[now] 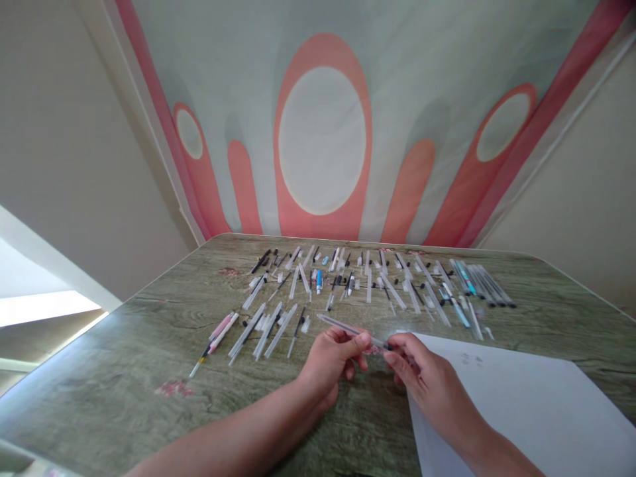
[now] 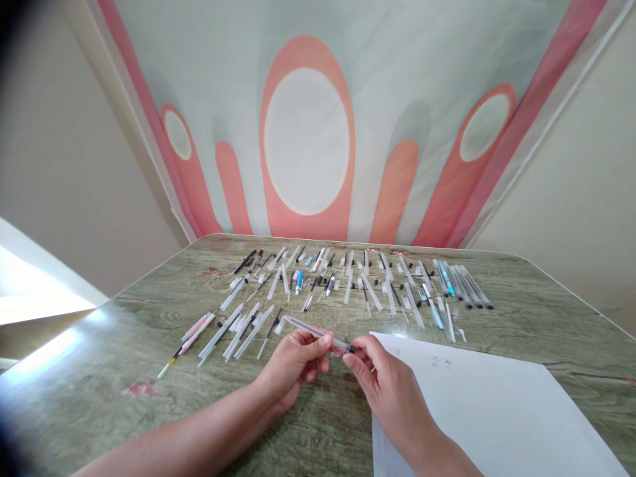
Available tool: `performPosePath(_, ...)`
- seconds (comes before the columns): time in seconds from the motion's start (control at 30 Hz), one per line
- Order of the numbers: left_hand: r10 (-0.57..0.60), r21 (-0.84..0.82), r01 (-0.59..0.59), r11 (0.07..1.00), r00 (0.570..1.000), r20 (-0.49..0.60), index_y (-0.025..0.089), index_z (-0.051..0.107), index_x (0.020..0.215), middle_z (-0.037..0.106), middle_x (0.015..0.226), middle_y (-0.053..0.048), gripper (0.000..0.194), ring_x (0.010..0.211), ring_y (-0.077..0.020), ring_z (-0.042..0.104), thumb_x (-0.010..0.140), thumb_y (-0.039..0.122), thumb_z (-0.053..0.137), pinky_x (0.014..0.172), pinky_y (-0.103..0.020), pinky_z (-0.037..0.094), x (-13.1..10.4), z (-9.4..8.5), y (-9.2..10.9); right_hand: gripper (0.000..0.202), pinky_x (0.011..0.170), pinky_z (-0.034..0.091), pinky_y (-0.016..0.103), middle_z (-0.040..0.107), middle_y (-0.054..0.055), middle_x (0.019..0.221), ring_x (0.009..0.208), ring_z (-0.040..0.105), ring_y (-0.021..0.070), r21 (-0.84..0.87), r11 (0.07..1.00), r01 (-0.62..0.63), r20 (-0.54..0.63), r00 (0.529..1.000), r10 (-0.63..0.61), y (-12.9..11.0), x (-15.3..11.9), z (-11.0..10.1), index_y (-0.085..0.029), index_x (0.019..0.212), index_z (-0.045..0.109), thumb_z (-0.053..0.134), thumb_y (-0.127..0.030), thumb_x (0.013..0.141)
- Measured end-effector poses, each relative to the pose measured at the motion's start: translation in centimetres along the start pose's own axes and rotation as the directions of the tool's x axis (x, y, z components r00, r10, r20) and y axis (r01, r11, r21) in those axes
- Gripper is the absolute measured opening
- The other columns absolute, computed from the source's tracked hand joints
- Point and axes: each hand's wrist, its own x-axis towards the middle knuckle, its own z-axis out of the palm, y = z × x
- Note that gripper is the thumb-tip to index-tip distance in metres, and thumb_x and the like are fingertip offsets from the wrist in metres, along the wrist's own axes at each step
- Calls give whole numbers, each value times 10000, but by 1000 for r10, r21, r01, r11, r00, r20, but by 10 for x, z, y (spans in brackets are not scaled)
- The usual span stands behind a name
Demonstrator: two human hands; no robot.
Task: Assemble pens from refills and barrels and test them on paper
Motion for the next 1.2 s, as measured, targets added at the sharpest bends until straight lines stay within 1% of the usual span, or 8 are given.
performPosePath(0.07, 12, 8, -12, 1000, 1000, 5, 91, 610, 795, 616, 667, -41, 353, 417, -56, 487, 650, 385, 741, 336, -165, 219, 0, 0, 0, 224, 533, 442, 229, 623, -21, 657, 552, 595, 148, -27, 1000, 11, -27, 1000, -11, 1, 0, 1, -246, 933, 517, 414, -442, 904)
performPosePath(0.2, 22, 10, -22, 1000, 999, 27, 95, 605, 814, 646, 752, -69, 334, 441, -66, 523, 680, 379, 718, 341, -165, 233, -1, 0, 0, 285, 555, 442, 221, 593, -30, 601, 546, 592, 136, -45, 999, 20, 26, 999, -19, 2, 0, 1, -243, 773, 523, 351, -402, 935)
performPosePath(0.37, 15, 9, -15, 1000, 1000, 15, 91, 594, 799, 637, 720, -63, 314, 430, -65, 518, 688, 360, 712, 335, -163, 234, -1, 1, 0, 204, 558, 448, 221, 640, -19, 732, 597, 608, 141, -42, 999, -12, -16, 1000, 11, 2, -1, 1, -252, 946, 519, 442, -433, 895)
performPosePath(0.5, 13, 10, -14, 1000, 1000, 16, 95, 586, 810, 634, 720, -55, 306, 437, -68, 527, 692, 348, 711, 334, -162, 237, 0, 0, 1, 218, 569, 428, 231, 594, -32, 661, 581, 584, 139, -84, 996, 18, 23, 1000, -16, 4, -2, 2, -255, 884, 533, 386, -411, 925)
performPosePath(0.67, 18, 13, -18, 1000, 1000, 11, 92, 580, 805, 615, 685, -39, 300, 435, -67, 522, 697, 341, 708, 334, -157, 243, 0, 0, 1, 197, 594, 433, 230, 627, -18, 756, 635, 597, 143, -60, 998, -3, -22, 1000, 2, 5, -2, 2, -258, 977, 516, 457, -428, 894)
performPosePath(0.83, 14, 21, -14, 1000, 1000, 22, 90, 577, 808, 627, 719, -55, 309, 434, -64, 521, 695, 345, 710, 332, -155, 244, 0, 0, 1, 219, 566, 408, 232, 573, -38, 643, 567, 564, 133, -81, 996, 21, 35, 999, -18, 6, -2, 1, -257, 865, 535, 388, -407, 929)
performPosePath(1.0, 12, 25, -12, 1000, 1000, 14, 94, 580, 799, 614, 681, -39, 304, 435, -67, 522, 690, 344, 715, 333, -154, 242, 0, 0, -1, 188, 594, 429, 233, 634, -20, 778, 638, 600, 141, -65, 998, -4, -14, 1000, 4, 7, -2, 3, -266, 993, 509, 453, -418, 900)
performPosePath(1.2, 13, 32, -13, 999, 1000, 17, 95, 580, 808, 638, 742, -61, 314, 443, -65, 525, 689, 354, 714, 338, -155, 243, -1, -1, -1, 210, 567, 423, 233, 603, -33, 678, 577, 583, 137, -94, 995, 18, 38, 999, -14, 7, -2, 2, -267, 913, 535, 384, -410, 929)
